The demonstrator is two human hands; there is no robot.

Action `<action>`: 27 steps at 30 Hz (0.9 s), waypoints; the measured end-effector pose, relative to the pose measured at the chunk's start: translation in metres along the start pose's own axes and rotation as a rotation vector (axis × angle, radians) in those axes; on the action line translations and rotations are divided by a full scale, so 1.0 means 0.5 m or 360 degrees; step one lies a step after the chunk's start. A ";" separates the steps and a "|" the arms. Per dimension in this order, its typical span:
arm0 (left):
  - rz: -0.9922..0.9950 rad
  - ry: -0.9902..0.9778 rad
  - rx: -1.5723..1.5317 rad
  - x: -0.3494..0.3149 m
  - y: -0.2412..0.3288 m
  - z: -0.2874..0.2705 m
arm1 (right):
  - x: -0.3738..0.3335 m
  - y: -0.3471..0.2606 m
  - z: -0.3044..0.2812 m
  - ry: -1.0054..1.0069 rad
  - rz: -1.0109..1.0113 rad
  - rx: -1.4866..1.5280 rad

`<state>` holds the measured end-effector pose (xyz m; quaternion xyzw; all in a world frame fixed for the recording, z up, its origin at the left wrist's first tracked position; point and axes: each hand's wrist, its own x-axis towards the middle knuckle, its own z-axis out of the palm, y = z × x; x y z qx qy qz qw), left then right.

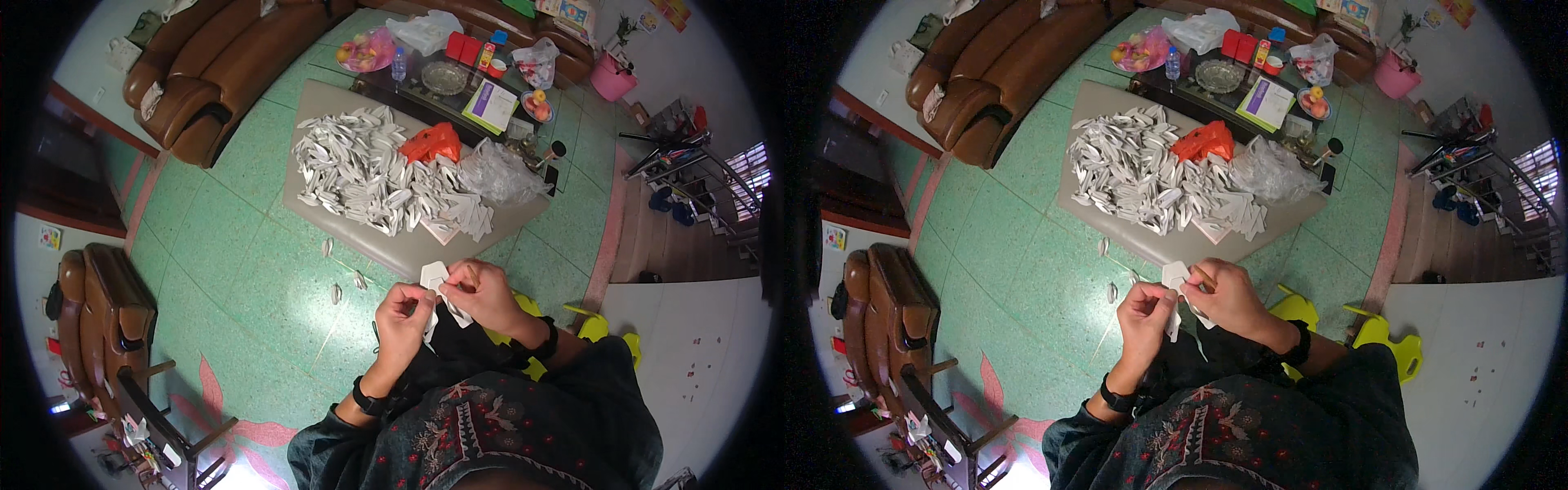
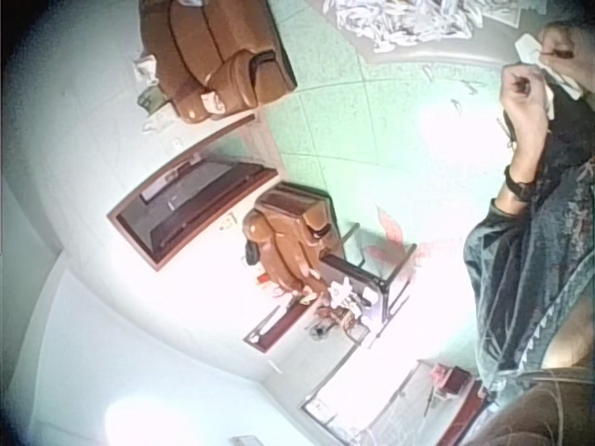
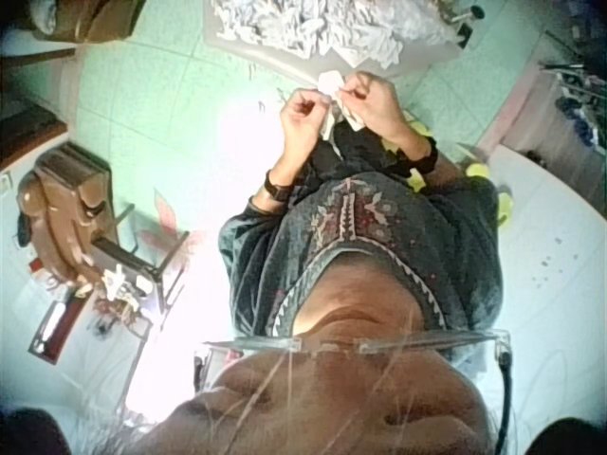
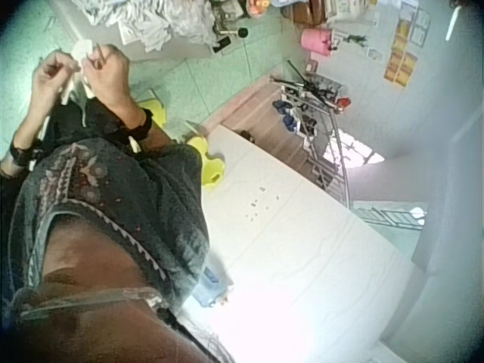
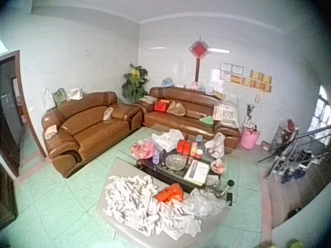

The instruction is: The person folds and connects white paper components by hand, using a small wooden stick to adjust the fit of one part inside another.

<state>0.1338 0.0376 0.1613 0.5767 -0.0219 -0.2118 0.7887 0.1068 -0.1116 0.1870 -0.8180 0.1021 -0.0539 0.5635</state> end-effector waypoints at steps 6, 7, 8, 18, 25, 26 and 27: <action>-0.0017 0.0012 -0.0012 0.002 -0.005 0.004 | 0.003 -0.012 -0.003 -0.0012 0.0022 -0.0142; -0.0017 0.0012 -0.0011 0.003 -0.009 0.004 | 0.002 -0.014 -0.004 -0.0012 0.0023 -0.0141; -0.0012 0.0023 0.0041 0.004 -0.015 0.003 | 0.002 -0.017 -0.004 -0.0031 0.0055 -0.0179; -0.0102 -0.0175 -0.0101 0.024 0.016 -0.005 | 0.018 0.018 -0.018 -0.0297 0.0252 0.0548; -0.0460 -0.0676 0.0170 0.049 0.027 -0.058 | 0.024 -0.007 -0.001 -0.0340 0.0221 0.0228; -0.0473 -0.0618 0.0140 0.047 0.031 -0.057 | 0.025 0.003 0.005 -0.0226 0.0138 0.0319; -0.0472 -0.0614 0.0140 0.047 0.030 -0.057 | 0.023 0.017 0.002 -0.0231 0.0137 0.0320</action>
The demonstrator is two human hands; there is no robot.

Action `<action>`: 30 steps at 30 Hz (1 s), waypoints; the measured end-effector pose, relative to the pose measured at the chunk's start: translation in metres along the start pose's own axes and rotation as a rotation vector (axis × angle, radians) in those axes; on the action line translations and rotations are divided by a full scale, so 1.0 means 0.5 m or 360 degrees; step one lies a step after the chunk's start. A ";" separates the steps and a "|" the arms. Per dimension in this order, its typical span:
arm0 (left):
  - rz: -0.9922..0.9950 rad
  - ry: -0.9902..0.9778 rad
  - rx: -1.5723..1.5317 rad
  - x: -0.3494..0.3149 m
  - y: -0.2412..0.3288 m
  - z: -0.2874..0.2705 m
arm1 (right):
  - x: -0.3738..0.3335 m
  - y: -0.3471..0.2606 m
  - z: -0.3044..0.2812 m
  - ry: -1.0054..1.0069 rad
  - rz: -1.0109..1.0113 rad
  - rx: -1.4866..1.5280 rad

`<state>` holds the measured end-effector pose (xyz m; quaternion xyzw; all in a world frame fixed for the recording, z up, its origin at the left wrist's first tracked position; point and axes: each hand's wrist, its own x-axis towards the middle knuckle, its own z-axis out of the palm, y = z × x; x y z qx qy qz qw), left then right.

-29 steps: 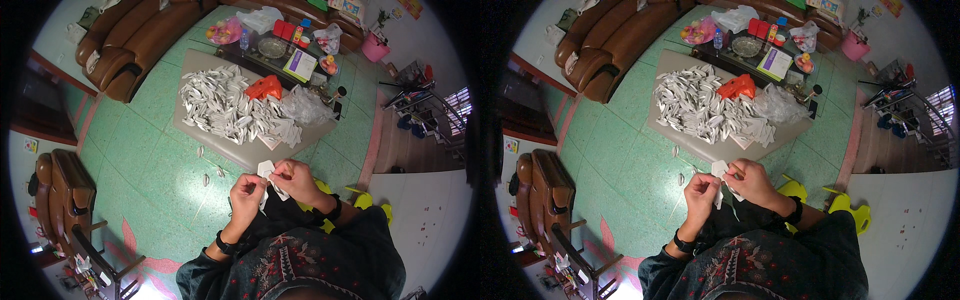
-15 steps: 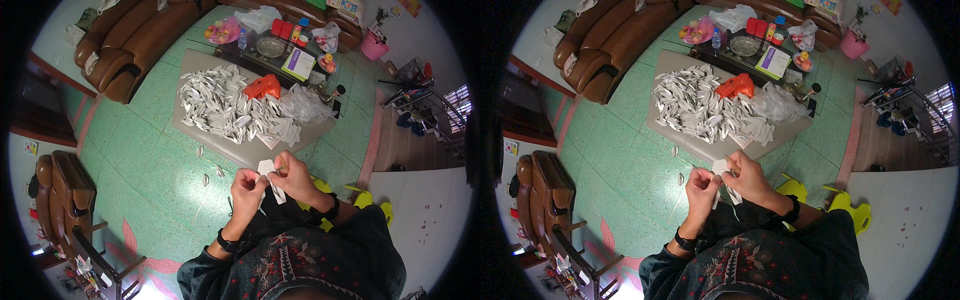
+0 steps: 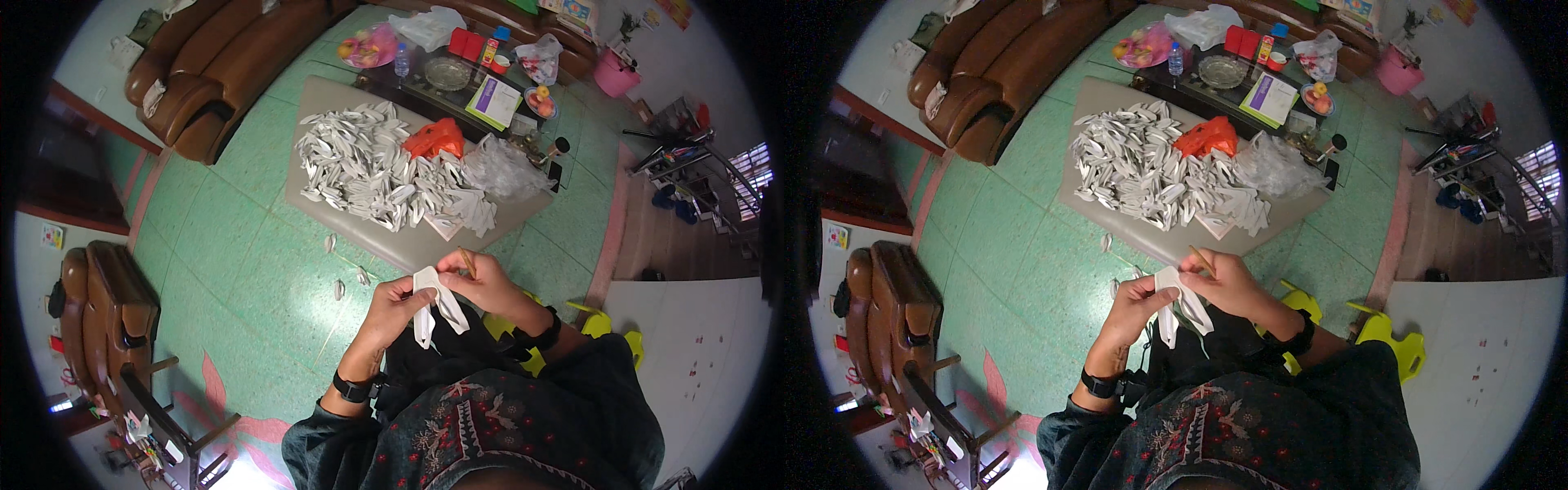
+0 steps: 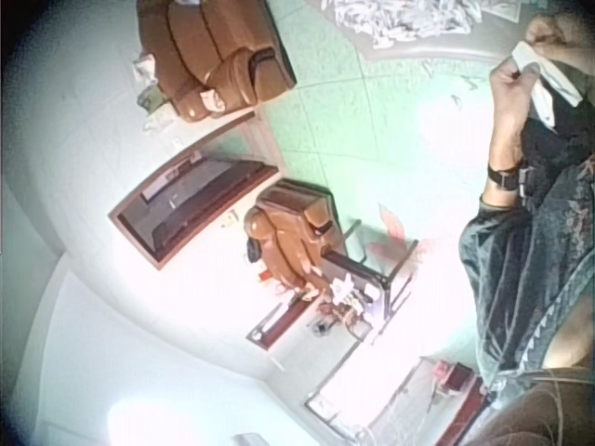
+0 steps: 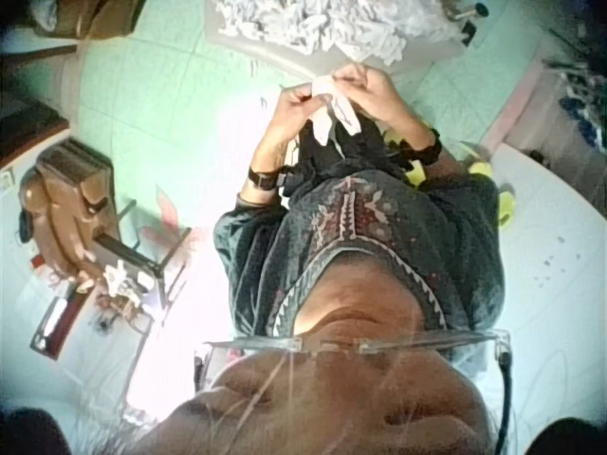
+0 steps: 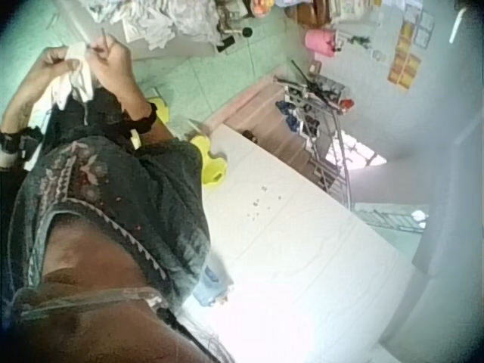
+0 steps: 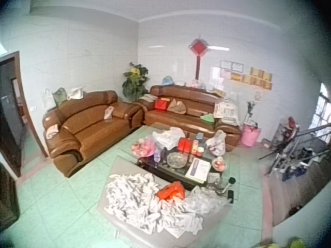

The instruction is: The person folds and connects white paper components by hand, using a small wooden stick to adjust the fit of one part inside another.

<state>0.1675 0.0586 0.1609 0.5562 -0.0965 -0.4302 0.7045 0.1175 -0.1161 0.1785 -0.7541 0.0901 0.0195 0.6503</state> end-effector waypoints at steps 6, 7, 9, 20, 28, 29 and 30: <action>0.0041 0.0163 -0.0086 -0.004 0.003 0.010 | -0.005 -0.006 -0.009 -0.0536 0.0827 0.0366; 0.0045 0.0153 -0.0108 -0.004 0.005 0.011 | -0.005 -0.010 0.001 -0.0453 0.0819 0.0462; 0.0049 0.0152 -0.0133 -0.008 0.005 0.014 | 0.000 -0.010 0.010 -0.0432 0.0846 0.0525; 0.0203 0.0382 -0.0058 -0.009 0.003 0.003 | 0.002 -0.011 -0.014 -0.0574 0.0922 0.0581; 0.0165 0.0343 -0.0033 -0.007 0.002 -0.005 | 0.001 0.021 -0.011 -0.0708 0.0985 0.0654; 0.0174 0.0350 -0.0051 -0.006 0.001 -0.009 | 0.000 0.026 -0.020 -0.0782 0.1024 0.0666; 0.0175 0.0354 -0.0053 -0.005 0.001 -0.014 | 0.000 0.030 -0.019 -0.0787 0.1026 0.0664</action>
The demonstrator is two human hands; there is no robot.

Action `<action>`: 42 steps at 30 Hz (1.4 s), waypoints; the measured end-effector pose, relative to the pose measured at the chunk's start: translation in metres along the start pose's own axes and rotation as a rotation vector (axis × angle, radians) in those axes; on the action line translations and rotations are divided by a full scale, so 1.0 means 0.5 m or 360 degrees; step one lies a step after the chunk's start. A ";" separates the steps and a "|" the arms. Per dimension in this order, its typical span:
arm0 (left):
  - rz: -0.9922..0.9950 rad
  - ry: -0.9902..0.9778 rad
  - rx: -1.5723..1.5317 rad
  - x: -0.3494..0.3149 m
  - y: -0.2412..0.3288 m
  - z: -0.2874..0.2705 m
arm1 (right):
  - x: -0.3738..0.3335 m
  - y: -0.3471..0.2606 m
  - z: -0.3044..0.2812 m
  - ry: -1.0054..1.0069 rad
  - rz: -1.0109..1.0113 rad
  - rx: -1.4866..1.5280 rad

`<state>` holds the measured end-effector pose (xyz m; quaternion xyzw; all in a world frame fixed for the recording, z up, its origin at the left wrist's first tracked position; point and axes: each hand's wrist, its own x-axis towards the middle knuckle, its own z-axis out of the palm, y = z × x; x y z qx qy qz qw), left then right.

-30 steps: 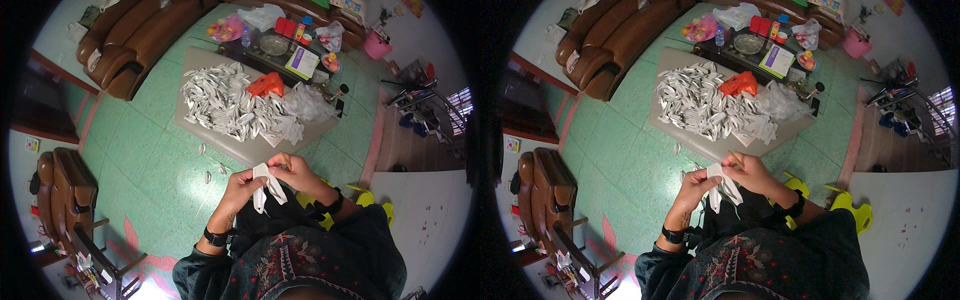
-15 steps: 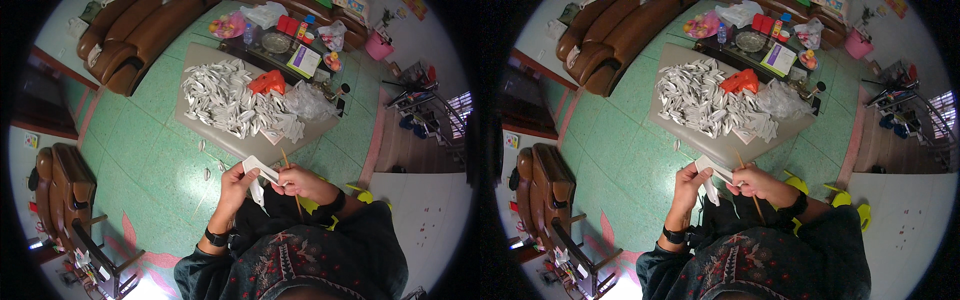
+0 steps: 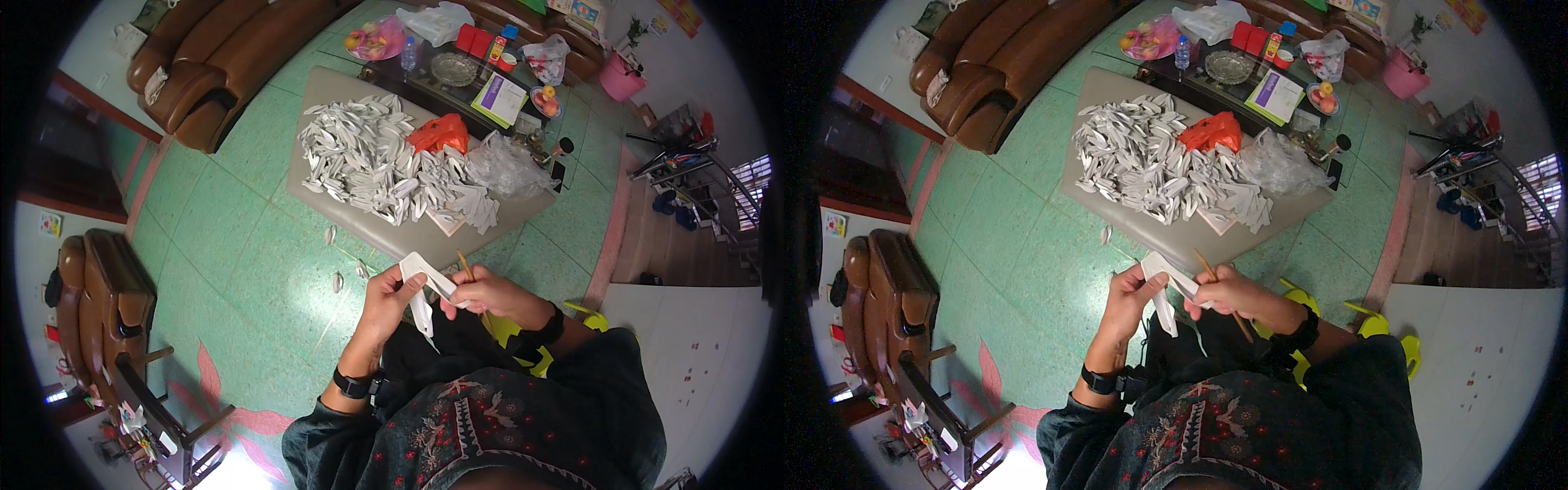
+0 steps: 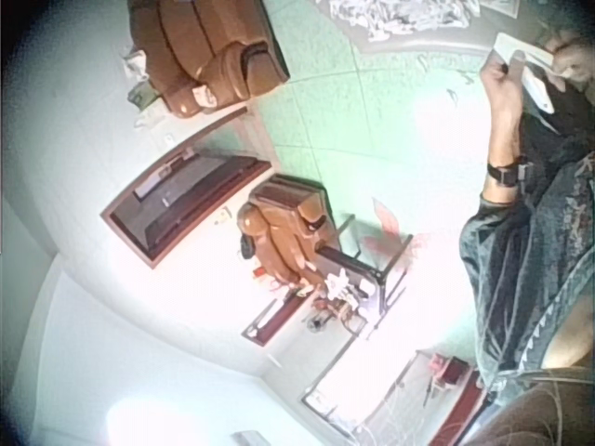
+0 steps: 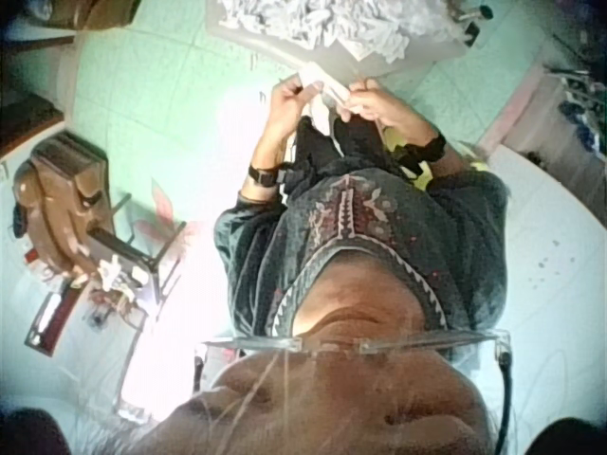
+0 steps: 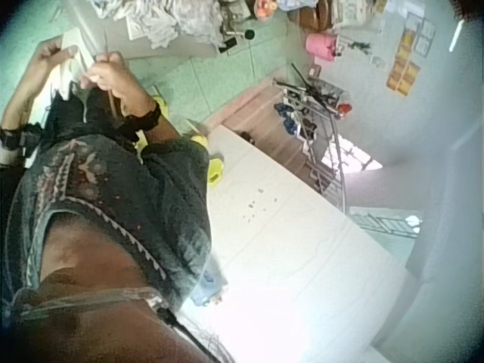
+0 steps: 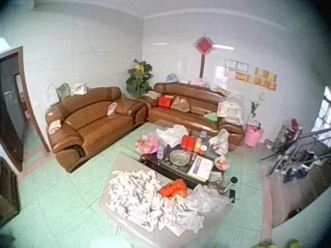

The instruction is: The person folds and connects white paper components by hand, using a small wooden stick to adjust the fit of one part inside another.

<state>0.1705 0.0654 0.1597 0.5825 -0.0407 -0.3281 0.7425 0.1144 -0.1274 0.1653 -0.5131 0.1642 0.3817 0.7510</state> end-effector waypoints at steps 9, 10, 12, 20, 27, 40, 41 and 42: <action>-0.0169 -0.0374 0.0090 0.006 0.002 -0.038 | 0.009 -0.005 0.002 0.0130 -0.0184 -0.0032; -0.0157 -0.0375 0.0103 0.005 -0.001 -0.040 | 0.010 -0.004 0.001 0.0128 -0.0184 -0.0032; -0.0106 -0.0310 0.0050 0.000 -0.003 -0.023 | 0.013 0.004 -0.007 0.0050 -0.0172 0.0097; -0.0060 0.0111 -0.0028 -0.014 -0.035 0.024 | 0.014 0.014 0.010 0.0110 -0.0263 0.0162; 0.0050 0.0300 0.0304 -0.015 -0.051 0.024 | 0.038 0.023 0.040 0.0625 -0.1087 -0.0444; -0.0163 0.0341 -0.0001 -0.028 -0.045 0.001 | 0.023 -0.020 0.048 0.0386 -0.0603 -0.0901; -0.0227 0.0286 -0.0236 -0.027 -0.043 0.001 | 0.024 -0.019 0.047 0.0425 -0.0633 -0.0874; -0.0291 0.0230 -0.0471 -0.027 -0.037 0.002 | 0.025 -0.017 0.046 0.0464 -0.0662 -0.0846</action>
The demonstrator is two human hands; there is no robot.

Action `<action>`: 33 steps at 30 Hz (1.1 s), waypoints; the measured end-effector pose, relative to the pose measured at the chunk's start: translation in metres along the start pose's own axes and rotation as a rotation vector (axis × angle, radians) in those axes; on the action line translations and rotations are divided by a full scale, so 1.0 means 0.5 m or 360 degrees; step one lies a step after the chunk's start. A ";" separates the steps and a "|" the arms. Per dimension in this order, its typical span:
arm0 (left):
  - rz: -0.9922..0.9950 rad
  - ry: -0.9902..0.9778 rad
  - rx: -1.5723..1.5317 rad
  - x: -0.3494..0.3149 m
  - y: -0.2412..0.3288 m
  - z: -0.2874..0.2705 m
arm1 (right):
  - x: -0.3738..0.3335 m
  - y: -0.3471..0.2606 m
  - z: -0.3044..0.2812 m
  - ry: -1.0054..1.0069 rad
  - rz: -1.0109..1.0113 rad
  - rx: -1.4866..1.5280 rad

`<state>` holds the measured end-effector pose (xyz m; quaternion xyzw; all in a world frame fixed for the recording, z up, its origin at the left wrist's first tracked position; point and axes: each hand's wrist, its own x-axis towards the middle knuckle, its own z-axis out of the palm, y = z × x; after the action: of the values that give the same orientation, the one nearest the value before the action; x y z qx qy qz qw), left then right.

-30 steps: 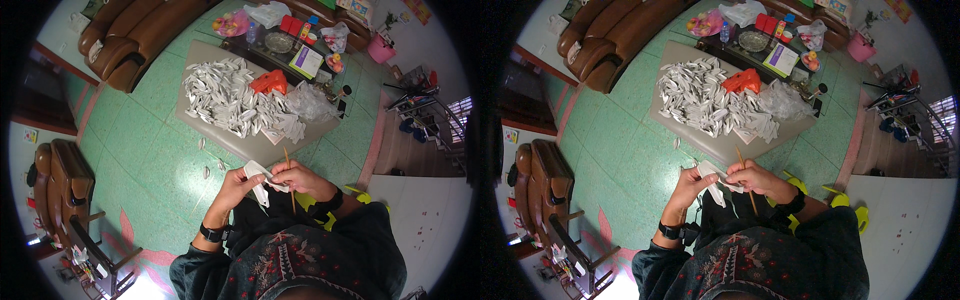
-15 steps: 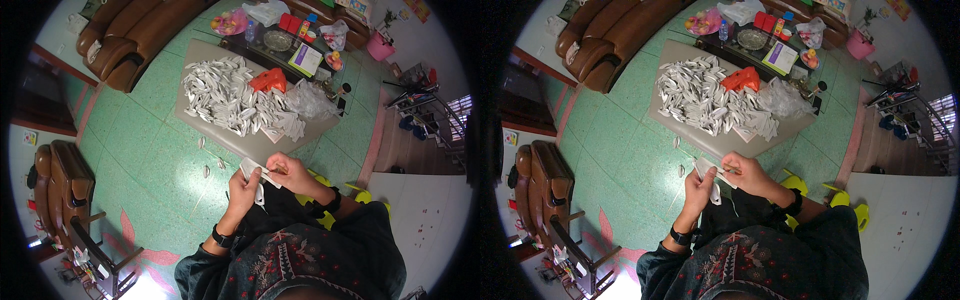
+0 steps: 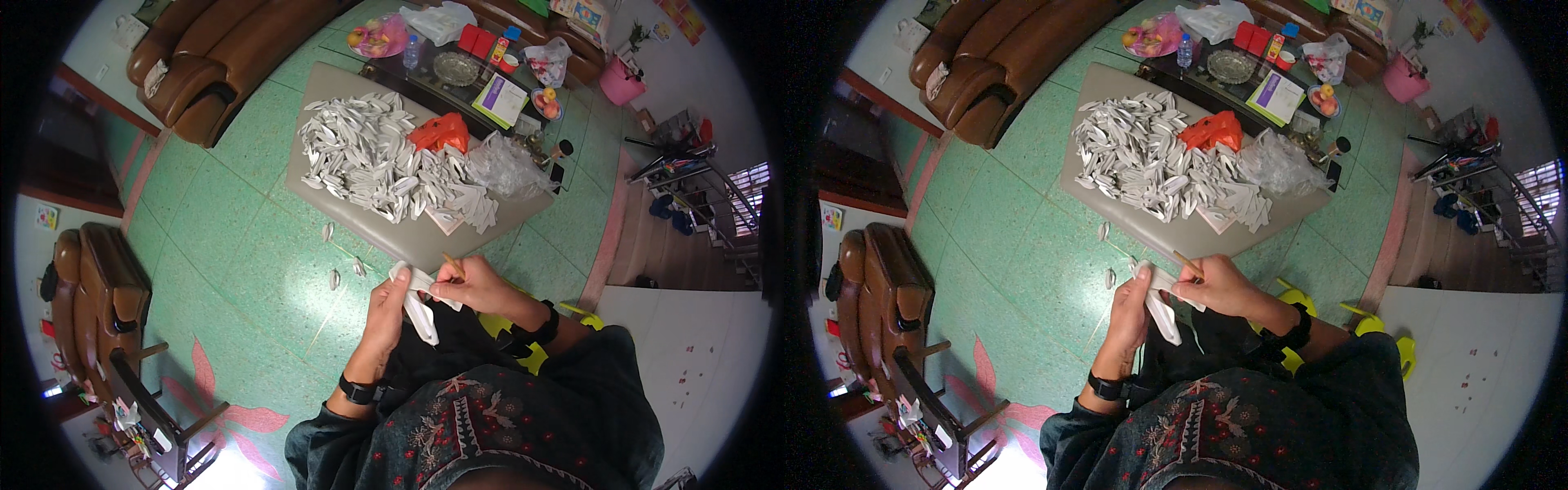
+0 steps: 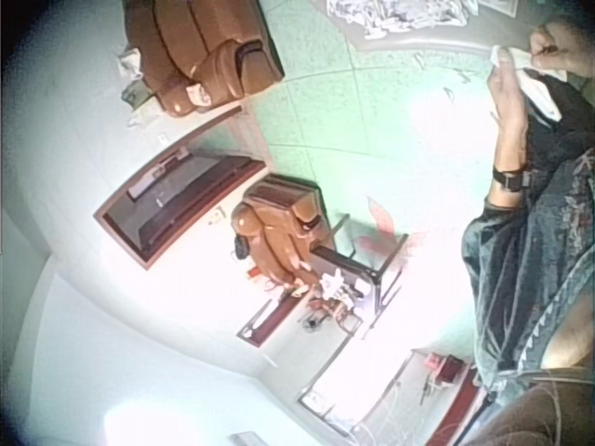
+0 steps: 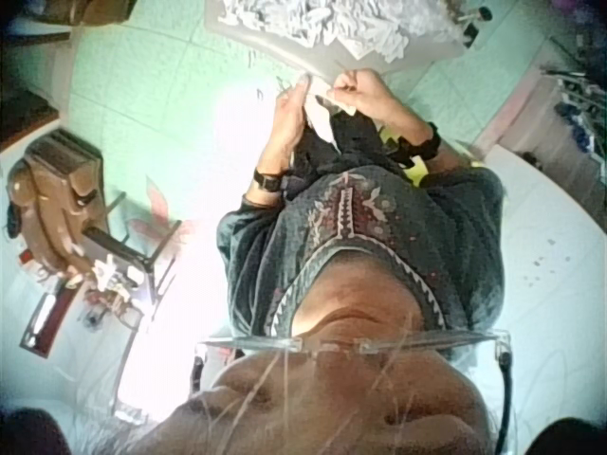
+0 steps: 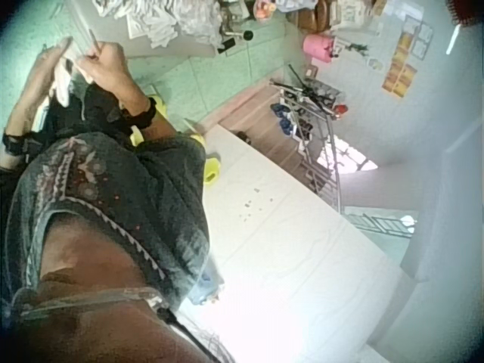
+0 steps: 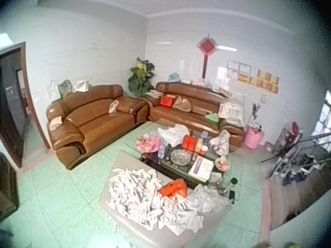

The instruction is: The person folds and connects white paper components by hand, using a small wooden stick to adjust the fit of one part inside another.

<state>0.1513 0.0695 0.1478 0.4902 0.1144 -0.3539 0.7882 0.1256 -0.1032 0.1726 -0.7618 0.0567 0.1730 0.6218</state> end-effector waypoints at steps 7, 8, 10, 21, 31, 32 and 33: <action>0.0199 -0.0270 0.0329 -0.011 0.022 -0.014 | 0.002 -0.009 -0.006 -0.0111 -0.0013 0.0112; 0.0205 -0.0188 0.0307 -0.012 0.024 -0.013 | 0.001 -0.004 -0.007 0.0001 0.0017 0.0248; 0.0210 -0.0154 0.0294 -0.015 0.029 -0.006 | 0.000 -0.007 -0.006 0.0112 0.0047 0.0386; 0.0240 -0.0082 0.0487 -0.008 0.021 -0.012 | -0.019 -0.044 0.002 0.0006 -0.0097 0.0100; 0.0215 -0.0177 0.0380 -0.009 0.043 -0.011 | -0.015 -0.057 0.013 0.0062 -0.0065 -0.0178; 0.0218 -0.0183 0.0378 -0.008 0.043 -0.013 | -0.014 -0.060 0.016 0.0073 -0.0054 -0.0159; 0.0220 -0.0181 0.0375 -0.009 0.042 -0.011 | -0.014 -0.062 0.017 0.0084 -0.0044 -0.0139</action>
<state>0.1629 0.0818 0.1621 0.5653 -0.0068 -0.3370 0.7529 0.1269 -0.0891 0.2022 -0.7933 0.0550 0.1465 0.5884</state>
